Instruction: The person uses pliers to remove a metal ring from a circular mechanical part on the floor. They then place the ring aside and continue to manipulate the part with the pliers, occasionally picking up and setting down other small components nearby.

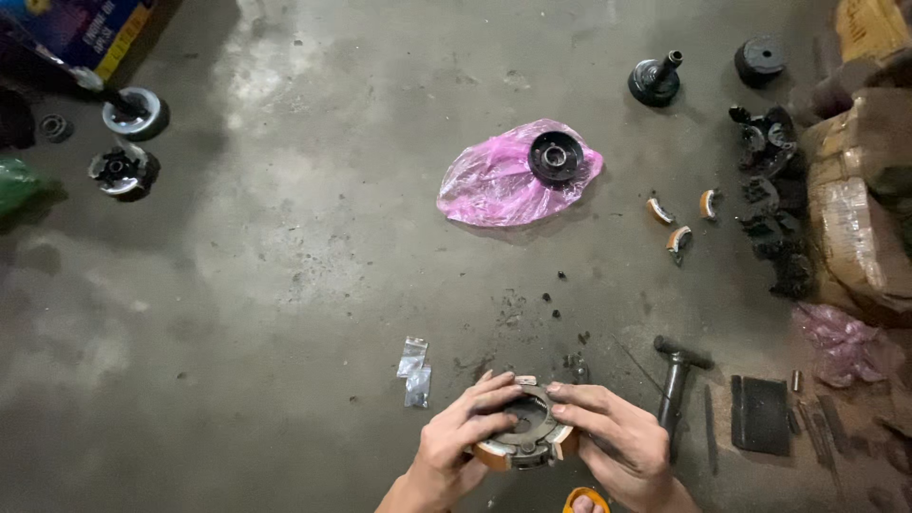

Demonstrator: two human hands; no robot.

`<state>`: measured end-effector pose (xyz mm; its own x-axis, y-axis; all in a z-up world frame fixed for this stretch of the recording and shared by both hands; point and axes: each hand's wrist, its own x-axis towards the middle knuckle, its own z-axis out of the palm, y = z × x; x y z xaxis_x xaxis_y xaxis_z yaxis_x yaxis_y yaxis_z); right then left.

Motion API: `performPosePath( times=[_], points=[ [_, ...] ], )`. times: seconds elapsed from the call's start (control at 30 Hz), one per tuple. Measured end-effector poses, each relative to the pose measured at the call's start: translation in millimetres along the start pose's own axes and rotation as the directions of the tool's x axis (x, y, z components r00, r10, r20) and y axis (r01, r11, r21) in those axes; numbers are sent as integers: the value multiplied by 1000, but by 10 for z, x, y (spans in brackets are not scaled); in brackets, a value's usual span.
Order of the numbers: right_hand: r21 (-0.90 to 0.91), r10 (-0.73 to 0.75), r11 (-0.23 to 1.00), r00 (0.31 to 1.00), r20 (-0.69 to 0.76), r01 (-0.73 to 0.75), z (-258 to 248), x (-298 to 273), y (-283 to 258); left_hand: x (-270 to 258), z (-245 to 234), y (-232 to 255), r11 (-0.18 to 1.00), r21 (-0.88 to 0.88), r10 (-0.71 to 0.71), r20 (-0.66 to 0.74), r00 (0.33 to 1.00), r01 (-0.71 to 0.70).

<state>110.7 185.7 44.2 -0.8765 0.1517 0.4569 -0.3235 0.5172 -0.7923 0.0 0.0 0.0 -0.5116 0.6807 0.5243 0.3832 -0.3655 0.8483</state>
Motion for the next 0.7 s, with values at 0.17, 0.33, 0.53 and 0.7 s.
performPosePath(
  times=[0.17,0.33,0.53,0.7],
  points=[
    [-20,20,1000,998,-64,-22,59,-9,-60,-5,-5,76,1000,8,-10,-19,1000,10],
    [-34,5,999,1000,-21,-6,20,-4,-31,-42,4,84,998,47,-30,-31,999,31],
    [-186,-44,981,997,68,56,-58,195,-253,-33,-18,174,991,70,-108,-72,992,113],
    [-91,-136,983,970,200,157,-91,299,-232,-2,-36,159,992,107,-54,-71,996,62]
  ],
)
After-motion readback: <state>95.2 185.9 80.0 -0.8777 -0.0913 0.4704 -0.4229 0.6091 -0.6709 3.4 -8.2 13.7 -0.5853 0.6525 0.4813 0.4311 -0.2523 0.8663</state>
